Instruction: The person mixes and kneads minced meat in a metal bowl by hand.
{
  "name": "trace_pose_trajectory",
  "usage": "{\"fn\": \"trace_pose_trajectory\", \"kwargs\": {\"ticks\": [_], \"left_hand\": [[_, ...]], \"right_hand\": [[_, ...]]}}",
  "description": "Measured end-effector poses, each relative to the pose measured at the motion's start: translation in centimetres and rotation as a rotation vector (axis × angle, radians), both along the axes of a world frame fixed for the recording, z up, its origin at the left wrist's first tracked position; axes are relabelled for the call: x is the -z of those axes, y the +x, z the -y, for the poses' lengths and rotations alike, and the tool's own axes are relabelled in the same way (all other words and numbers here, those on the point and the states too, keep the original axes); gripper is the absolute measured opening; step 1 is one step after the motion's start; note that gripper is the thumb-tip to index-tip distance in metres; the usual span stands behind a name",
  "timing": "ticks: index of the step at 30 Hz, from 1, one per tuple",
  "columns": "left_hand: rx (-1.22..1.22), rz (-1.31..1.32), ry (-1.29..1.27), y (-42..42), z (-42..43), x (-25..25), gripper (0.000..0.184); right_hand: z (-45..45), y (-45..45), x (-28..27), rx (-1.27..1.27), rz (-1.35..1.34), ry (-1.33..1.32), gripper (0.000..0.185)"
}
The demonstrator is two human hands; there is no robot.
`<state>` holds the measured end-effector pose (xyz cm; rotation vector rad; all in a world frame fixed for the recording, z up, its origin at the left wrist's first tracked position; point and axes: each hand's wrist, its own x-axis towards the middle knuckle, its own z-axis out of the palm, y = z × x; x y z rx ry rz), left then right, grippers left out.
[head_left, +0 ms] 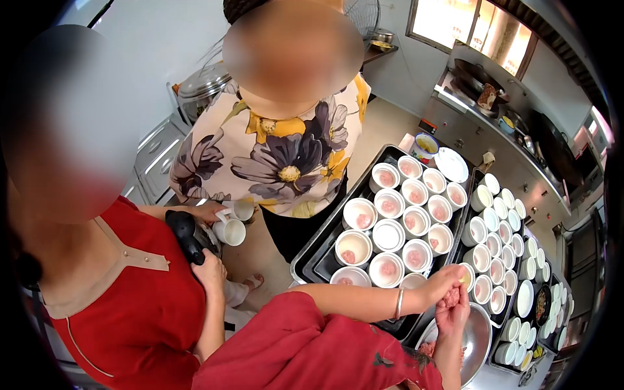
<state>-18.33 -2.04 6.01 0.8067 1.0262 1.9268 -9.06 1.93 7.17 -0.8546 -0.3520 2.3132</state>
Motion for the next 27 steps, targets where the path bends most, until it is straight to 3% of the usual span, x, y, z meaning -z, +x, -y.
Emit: {"fn": "trace_pose_trajectory", "kwargs": {"ticks": [2,3,4,6,10,11,14,15,16,17,18,19,21,23,25,26,27], "left_hand": [[0.618,0.595,-0.170,-2.2,1.3,-0.4,0.048],[0.644,0.807,-0.224,-1.7,0.9,1.0,0.048],[0.643,0.810,-0.225,-1.6,1.3,0.0,0.048],[0.556,1.077,-0.447,-1.3,2.3,-2.7,0.048],[0.627,1.168,-0.194,-1.3,0.7,0.0,0.046],[0.552,1.073,-0.315,-1.4,0.8,0.2,0.044],[0.519,0.916,-0.167,-1.0,0.1,1.4,0.040],[0.607,0.852,-0.037,-0.8,-0.3,1.7,0.040],[0.687,0.789,0.096,-0.9,-0.3,1.2,0.039],[0.351,0.229,0.076,0.3,-0.5,0.5,0.039],[0.194,-0.055,0.081,0.7,-0.5,0.1,0.040],[0.004,-0.324,0.054,1.0,-0.4,-0.5,0.040],[0.148,0.107,-0.120,0.6,-0.1,-1.1,0.038],[0.271,0.312,-0.232,-0.7,0.9,-2.5,0.038],[0.444,0.616,-0.306,-1.5,1.4,-1.9,0.038],[0.567,0.817,-0.317,-1.4,1.5,-1.4,0.037],[0.548,0.936,-0.465,-0.9,1.3,-1.0,0.040]], "right_hand": [[0.1,0.3,-0.9,-0.176,0.086,0.630,0.024],[0.6,0.0,-1.2,-0.114,0.305,0.784,0.020],[1.0,-0.4,-1.3,-0.115,0.306,0.782,0.020],[1.5,-1.1,-1.5,-0.052,0.718,1.573,0.018],[1.4,-1.1,-1.9,-0.100,0.871,2.030,0.015],[1.3,-1.1,-1.7,-0.100,0.871,2.029,0.015],[0.6,-0.9,-1.0,0.124,0.206,0.773,0.025],[0.5,-0.4,-1.6,-0.033,0.039,0.543,0.033],[0.4,-0.4,-1.2,-0.030,0.041,0.542,0.033],[0.4,-0.4,-0.2,-0.055,-0.074,0.383,0.031],[0.4,-0.4,0.3,-0.080,-0.187,0.225,0.030],[1.9,-2.0,-1.9,0.048,-0.186,0.101,0.025],[-0.5,0.3,1.4,-0.086,-0.168,0.096,0.022],[-1.0,0.9,1.8,-0.219,-0.150,0.092,0.020],[0.1,0.6,-0.1,-0.256,0.177,0.728,0.020],[0.9,0.2,-0.6,-0.256,0.176,0.729,0.020],[1.6,-0.3,-1.1,-0.176,0.424,1.057,0.017]]}}
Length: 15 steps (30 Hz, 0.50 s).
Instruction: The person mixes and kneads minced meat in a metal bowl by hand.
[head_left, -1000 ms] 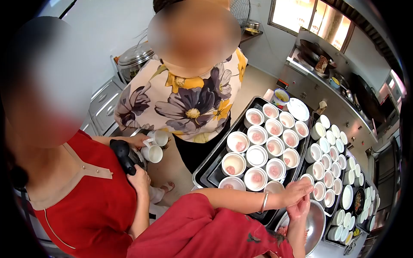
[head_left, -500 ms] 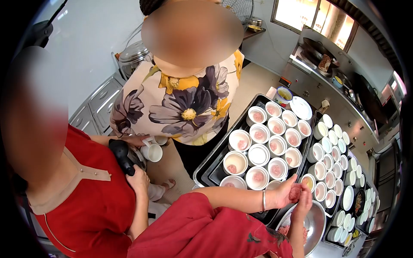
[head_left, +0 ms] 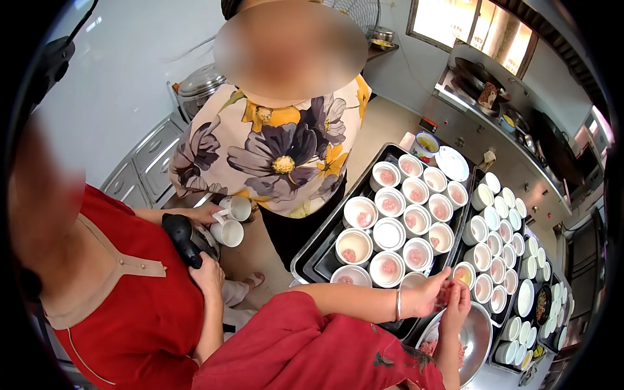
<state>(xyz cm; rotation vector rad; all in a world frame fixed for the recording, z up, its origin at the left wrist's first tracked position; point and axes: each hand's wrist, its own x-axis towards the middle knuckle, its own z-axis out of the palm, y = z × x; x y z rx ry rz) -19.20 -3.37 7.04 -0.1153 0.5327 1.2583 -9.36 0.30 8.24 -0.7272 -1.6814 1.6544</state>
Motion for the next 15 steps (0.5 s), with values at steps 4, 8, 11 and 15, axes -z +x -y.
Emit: {"fn": "trace_pose_trajectory", "kwargs": {"ticks": [4,8,11,15], "left_hand": [[-0.090,0.250,0.159,0.2,-0.4,0.7,0.045],[-0.177,0.159,0.075,0.9,-0.8,1.6,0.040],[-0.182,0.007,0.148,0.2,0.0,0.2,0.037],[-0.033,-0.422,0.349,0.7,0.0,-0.9,0.035]], "right_hand": [[0.1,0.0,0.5,0.094,0.287,0.731,0.012],[0.4,0.4,1.0,0.107,0.312,0.743,0.016],[-0.3,1.2,1.3,0.173,0.137,0.386,0.027],[-1.7,1.7,1.5,0.047,-0.417,-0.700,0.031]]}}
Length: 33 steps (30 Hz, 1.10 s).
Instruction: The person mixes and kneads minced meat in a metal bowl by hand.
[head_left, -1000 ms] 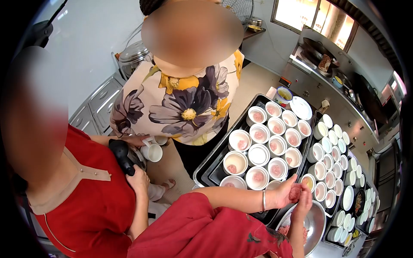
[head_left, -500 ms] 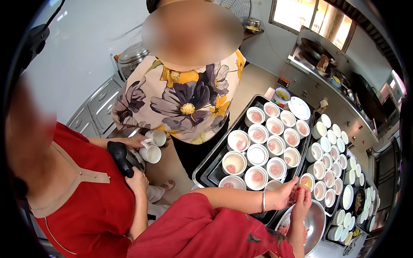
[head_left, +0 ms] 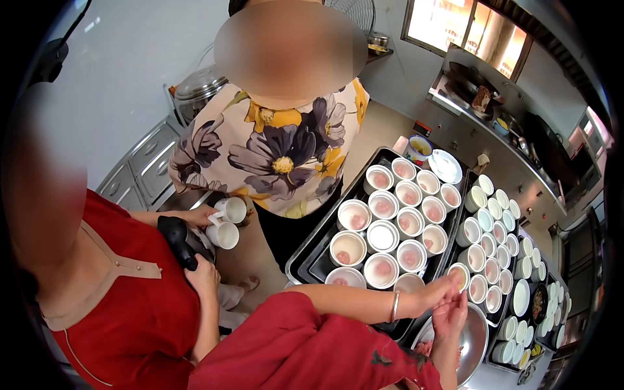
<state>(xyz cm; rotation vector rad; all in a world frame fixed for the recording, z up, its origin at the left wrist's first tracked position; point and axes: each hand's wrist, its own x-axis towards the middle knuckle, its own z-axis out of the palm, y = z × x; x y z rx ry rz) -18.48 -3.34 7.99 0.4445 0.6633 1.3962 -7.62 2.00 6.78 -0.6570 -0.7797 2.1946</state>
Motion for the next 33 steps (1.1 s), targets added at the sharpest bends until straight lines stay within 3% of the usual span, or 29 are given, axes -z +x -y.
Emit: {"fn": "trace_pose_trajectory", "kwargs": {"ticks": [1,2,4,5,6,8,9,10,12,14,15,16,18,24,26,27,28,29,30,31,32,33], "left_hand": [[-0.147,-0.091,0.158,0.7,0.1,-0.5,0.034],[-0.147,-0.091,0.160,1.0,-0.1,-0.4,0.034],[-0.414,-0.213,0.170,1.1,-0.2,-0.5,0.037],[-0.233,-0.154,0.070,0.0,0.3,-0.9,0.045],[-0.235,-0.157,0.071,-0.2,0.3,-0.9,0.045],[-0.120,0.147,-0.196,-0.6,0.3,-0.2,0.054],[0.035,0.283,-0.128,-0.6,-0.2,1.7,0.052],[0.035,0.283,-0.127,-0.3,-0.1,1.9,0.052],[0.063,0.460,-0.301,0.2,0.0,2.1,0.049],[0.069,0.476,-0.335,0.4,0.1,1.7,0.049],[0.044,0.533,-0.265,0.6,-0.1,2.1,0.048],[0.020,0.590,-0.196,0.6,-0.1,2.0,0.048],[0.039,0.618,-0.208,0.4,0.0,2.0,0.046],[0.046,0.670,-0.284,0.6,0.1,2.2,0.044],[0.070,0.507,-0.126,0.3,0.1,3.9,0.042],[0.154,0.677,0.213,0.7,-1.2,7.0,0.042],[0.005,0.485,0.132,0.5,0.2,2.5,0.042],[-0.120,0.278,0.026,0.3,1.7,-2.0,0.043],[0.010,-0.072,0.131,0.4,-0.2,1.9,0.044],[-0.102,-0.230,0.179,1.6,0.0,1.1,0.043],[-0.097,-0.263,0.176,0.9,0.3,-0.2,0.042],[-0.091,-0.297,0.172,0.2,0.5,-1.5,0.042]], "right_hand": [[0.3,-0.2,-0.1,-0.020,-0.054,-0.171,0.031],[0.5,-0.4,-0.2,-0.040,-0.106,-0.344,0.031],[0.7,-0.3,-0.5,-0.012,-0.055,-0.299,0.028],[0.8,-0.2,-0.7,0.016,-0.004,-0.255,0.027],[0.8,-0.3,-0.9,0.044,0.044,-0.210,0.026],[0.9,-0.3,-1.2,0.072,0.092,-0.165,0.026],[1.0,-0.3,-1.6,0.061,0.155,0.065,0.025],[1.0,-0.2,-1.6,0.049,0.215,0.296,0.023],[1.2,-0.1,-1.4,0.052,0.294,0.424,0.019],[2.1,-0.5,-1.5,0.097,0.665,1.191,0.017],[2.7,-0.6,-2.1,0.082,0.745,1.337,0.015],[3.1,-0.8,-2.2,0.084,0.748,1.336,0.015],[3.5,-1.0,-1.9,0.149,0.785,1.620,0.015],[2.3,0.2,-1.6,0.099,0.768,1.755,0.018],[2.2,0.4,-1.6,0.060,0.719,1.758,0.021],[2.1,0.7,-1.1,0.162,0.495,1.114,0.023],[1.7,0.6,-0.7,0.239,0.241,0.481,0.025],[1.1,0.8,-0.5,0.193,0.061,0.305,0.031],[1.2,1.4,-0.1,0.208,0.045,0.327,0.031],[1.1,1.2,0.6,0.139,-0.043,-0.002,0.029],[0.6,0.4,1.0,0.041,-0.137,-0.321,0.027],[0.2,0.1,1.6,-0.048,-0.131,-0.348,0.025]]}}
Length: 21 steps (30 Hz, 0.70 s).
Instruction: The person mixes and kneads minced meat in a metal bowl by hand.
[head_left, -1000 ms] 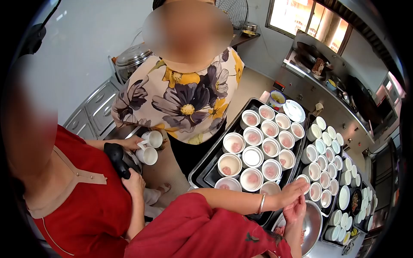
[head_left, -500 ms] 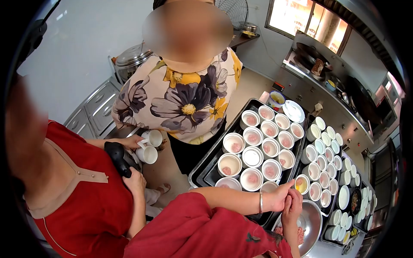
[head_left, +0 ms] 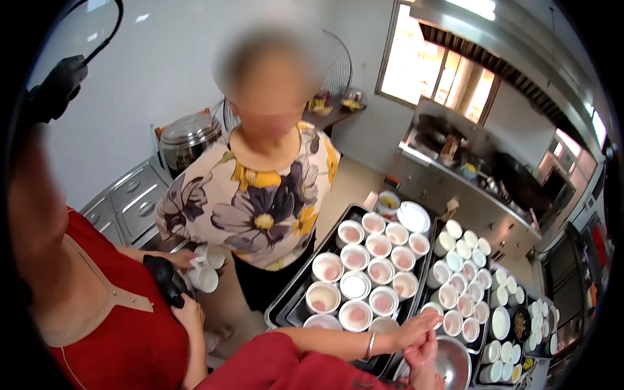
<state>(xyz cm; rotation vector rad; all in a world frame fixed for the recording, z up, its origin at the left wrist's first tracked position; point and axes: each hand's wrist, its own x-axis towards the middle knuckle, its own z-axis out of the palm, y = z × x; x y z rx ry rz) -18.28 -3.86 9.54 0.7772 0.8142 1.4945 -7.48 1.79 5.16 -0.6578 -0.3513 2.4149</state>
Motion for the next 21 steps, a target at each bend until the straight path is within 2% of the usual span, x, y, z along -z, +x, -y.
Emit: {"fn": "trace_pose_trajectory", "kwargs": {"ticks": [1,3,4,5,7,8,9,11,12,13,14,15,16,17,19,20,21], "left_hand": [[0.015,0.092,-0.045,-0.5,0.2,0.2,0.041],[0.062,0.329,-0.124,-1.6,-0.3,2.3,0.044],[0.042,0.485,-0.224,-1.5,-0.1,2.8,0.047],[0.018,0.636,-0.327,-1.6,0.0,3.1,0.050],[0.072,0.757,-0.418,-1.3,0.5,3.4,0.053],[0.131,0.868,-0.507,-1.2,0.9,2.9,0.056],[0.124,0.842,-0.487,-1.3,1.4,2.3,0.057],[0.176,0.967,-0.284,-1.8,0.6,3.7,0.057],[0.143,0.911,-0.345,-2.0,0.0,4.8,0.057],[0.190,0.937,-0.232,-2.4,0.1,5.6,0.056],[0.132,0.892,-0.206,-2.5,-0.2,6.2,0.054],[0.075,0.849,-0.181,-2.4,-0.6,6.7,0.052],[-0.016,0.771,-0.165,-2.5,0.4,4.3,0.048],[-0.072,0.609,-0.088,-2.2,1.0,2.5,0.047],[0.153,0.248,0.017,-1.5,-1.0,4.5,0.044],[-0.159,-0.074,0.199,-0.3,-0.9,4.0,0.041],[-0.164,-0.076,0.194,-0.4,-0.8,3.8,0.041]], "right_hand": [[-0.2,0.2,0.2,-0.088,0.017,-0.031,0.025],[0.0,0.3,-0.4,-0.074,0.212,0.178,0.027],[0.0,0.2,-0.4,-0.071,0.219,0.185,0.027],[0.0,-0.3,-0.3,-0.002,0.386,0.511,0.023],[0.7,-0.6,-0.3,0.121,0.731,1.158,0.016],[1.5,-1.8,-1.8,0.235,0.806,1.632,0.015],[2.3,-2.3,-3.1,0.192,0.810,1.758,0.016],[2.6,-2.7,-3.4,0.035,0.767,1.779,0.013],[2.5,-2.5,-3.0,0.041,0.729,1.454,0.019],[2.5,-2.3,-2.6,0.042,0.685,1.130,0.025],[2.6,-3.1,-3.2,0.244,0.718,1.181,0.033],[1.7,-2.9,-2.1,0.302,0.485,0.932,0.036],[1.1,-2.4,-1.8,0.221,0.351,0.715,0.035],[0.9,-2.2,-1.6,0.146,0.218,0.497,0.034],[1.3,-2.7,-1.2,0.030,-0.005,0.160,0.031],[1.3,-3.0,-1.2,0.026,-0.004,0.156,0.031],[1.2,-3.5,-1.2,0.021,0.041,0.079,0.029]]}}
